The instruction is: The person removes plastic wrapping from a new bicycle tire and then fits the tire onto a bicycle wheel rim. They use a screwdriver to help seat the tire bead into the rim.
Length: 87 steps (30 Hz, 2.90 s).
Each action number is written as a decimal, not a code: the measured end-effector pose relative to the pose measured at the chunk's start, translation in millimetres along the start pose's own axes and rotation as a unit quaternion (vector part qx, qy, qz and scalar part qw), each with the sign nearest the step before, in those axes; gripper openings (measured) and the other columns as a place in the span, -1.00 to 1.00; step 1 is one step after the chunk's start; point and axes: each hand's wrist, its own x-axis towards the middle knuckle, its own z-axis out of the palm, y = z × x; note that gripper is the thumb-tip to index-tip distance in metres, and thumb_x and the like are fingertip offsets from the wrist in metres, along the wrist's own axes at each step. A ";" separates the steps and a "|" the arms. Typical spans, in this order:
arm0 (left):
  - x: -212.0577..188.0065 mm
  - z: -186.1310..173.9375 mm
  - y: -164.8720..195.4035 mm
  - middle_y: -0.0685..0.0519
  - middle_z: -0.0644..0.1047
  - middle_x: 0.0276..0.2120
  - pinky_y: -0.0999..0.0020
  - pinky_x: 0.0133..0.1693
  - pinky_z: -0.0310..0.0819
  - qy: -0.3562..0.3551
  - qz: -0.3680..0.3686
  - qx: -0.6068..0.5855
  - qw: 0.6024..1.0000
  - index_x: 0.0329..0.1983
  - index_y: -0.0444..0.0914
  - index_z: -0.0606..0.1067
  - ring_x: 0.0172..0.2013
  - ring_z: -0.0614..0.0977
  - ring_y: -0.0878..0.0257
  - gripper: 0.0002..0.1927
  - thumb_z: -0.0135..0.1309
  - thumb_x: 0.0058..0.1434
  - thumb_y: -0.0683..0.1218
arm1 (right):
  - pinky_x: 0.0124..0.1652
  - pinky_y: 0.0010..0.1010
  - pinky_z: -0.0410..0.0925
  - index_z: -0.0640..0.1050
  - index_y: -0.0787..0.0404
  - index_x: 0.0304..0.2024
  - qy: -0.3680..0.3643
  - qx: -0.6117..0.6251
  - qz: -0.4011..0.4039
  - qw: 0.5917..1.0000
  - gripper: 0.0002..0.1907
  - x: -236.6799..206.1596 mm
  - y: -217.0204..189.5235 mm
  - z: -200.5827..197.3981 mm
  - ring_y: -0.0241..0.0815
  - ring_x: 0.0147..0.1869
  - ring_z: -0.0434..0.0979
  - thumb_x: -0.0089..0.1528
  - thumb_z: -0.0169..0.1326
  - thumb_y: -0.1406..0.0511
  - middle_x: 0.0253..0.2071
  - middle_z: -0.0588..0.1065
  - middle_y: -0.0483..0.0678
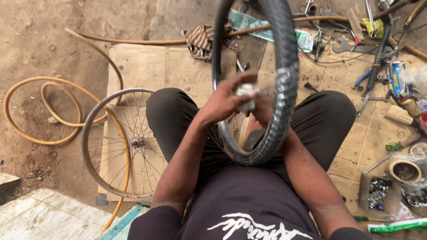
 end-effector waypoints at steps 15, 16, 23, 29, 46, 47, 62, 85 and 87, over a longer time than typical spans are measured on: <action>-14.7 6.5 88.4 0.03 0.47 -0.04 0.31 0.02 0.60 -0.023 0.141 -0.133 0.981 0.18 -0.24 0.45 -0.01 0.53 0.28 -0.62 0.16 0.45 0.06 | -0.11 -0.40 0.43 0.45 0.14 0.17 0.351 0.371 -0.303 0.804 -0.57 -66.7 -54.1 -103.5 -0.20 -0.04 0.50 0.47 -0.05 -0.01 0.02 0.48 -0.05; -14.0 10.6 95.8 0.04 0.45 0.01 0.27 0.11 0.68 -0.011 0.164 -0.090 0.982 0.23 -0.20 0.41 0.09 0.56 0.25 -0.57 0.18 0.42 0.08 | -0.07 -0.46 0.44 0.40 0.12 0.25 0.367 0.265 -0.375 0.809 -0.55 -80.0 -63.3 -97.1 -0.24 0.02 0.51 0.49 0.00 -0.02 0.15 0.49 -0.07; 6.9 52.6 106.2 0.05 0.42 0.06 0.33 0.22 0.46 -0.024 0.282 -0.017 0.959 0.27 -0.20 0.29 0.08 0.50 0.26 -0.49 0.11 0.51 0.20 | -0.09 -0.40 0.55 0.47 0.23 0.16 0.368 -0.142 -0.495 0.774 -0.69 -105.5 -115.3 -66.7 -0.13 0.06 0.65 0.46 0.15 0.22 0.09 0.55 0.09; 3.7 68.0 74.6 -0.02 0.41 0.10 0.33 0.20 0.57 0.093 0.280 0.019 0.955 0.31 -0.23 0.28 0.11 0.55 0.26 -0.51 -0.05 0.55 0.19 | -0.03 -0.38 0.59 0.57 0.19 0.15 0.257 -0.002 -0.502 0.826 -0.75 -93.0 -125.8 -72.4 -0.08 0.11 0.65 0.41 0.14 0.42 0.15 0.55 0.17; -28.1 113.4 4.4 -0.09 0.60 -0.15 0.09 0.03 0.41 0.005 -0.039 0.105 0.994 0.20 -0.33 0.41 -0.10 0.62 0.10 -0.23 0.31 0.08 0.23 | -0.05 -0.37 0.55 0.55 0.37 0.04 0.202 0.374 -0.455 0.783 -0.75 -84.7 -106.8 -93.8 -0.10 -0.01 0.60 0.32 0.19 0.58 0.02 0.52 0.11; -30.6 119.1 7.3 -0.11 0.61 -0.16 -0.07 0.11 0.24 -0.010 -0.016 0.182 0.983 0.18 -0.35 0.42 -0.06 0.60 0.03 -0.23 0.39 0.08 0.20 | -0.01 -0.36 0.53 0.53 0.39 0.07 0.204 0.398 -0.451 0.772 -0.71 -85.9 -107.8 -99.8 -0.09 0.00 0.59 0.32 0.21 0.61 0.04 0.51 0.13; -44.5 31.1 43.6 -0.04 0.55 -0.17 0.35 -0.28 0.59 0.187 -0.041 -0.136 0.972 0.19 -0.35 0.39 -0.30 0.60 0.25 -0.52 0.02 0.33 0.05 | 0.07 -0.29 0.56 0.60 0.22 -0.31 0.116 -0.329 -0.365 0.863 -0.81 -33.1 -59.1 -60.3 -0.08 0.01 0.60 0.32 0.04 0.55 -0.16 0.54 0.10; -65.2 37.7 112.0 -0.07 0.38 0.15 0.45 0.08 0.53 0.048 0.229 -0.140 0.962 0.32 -0.30 0.25 0.06 0.52 0.29 -0.39 0.20 0.34 0.02 | -0.13 -0.29 0.53 0.33 0.42 0.12 0.267 -0.050 -0.565 0.779 -0.56 -122.2 -122.9 -47.1 0.05 0.01 0.57 0.27 0.17 0.38 0.00 0.47 0.24; -60.8 36.4 106.3 -0.15 0.42 0.22 0.49 -0.11 0.60 0.121 0.278 0.005 0.953 0.28 -0.31 0.32 -0.10 0.57 0.32 -0.36 0.22 0.28 0.10 | -0.24 -0.50 0.51 0.48 0.31 0.06 0.271 0.075 -0.543 0.791 -0.74 -116.9 -125.8 -50.0 -0.20 -0.11 0.62 0.32 0.12 0.41 -0.04 0.56 0.10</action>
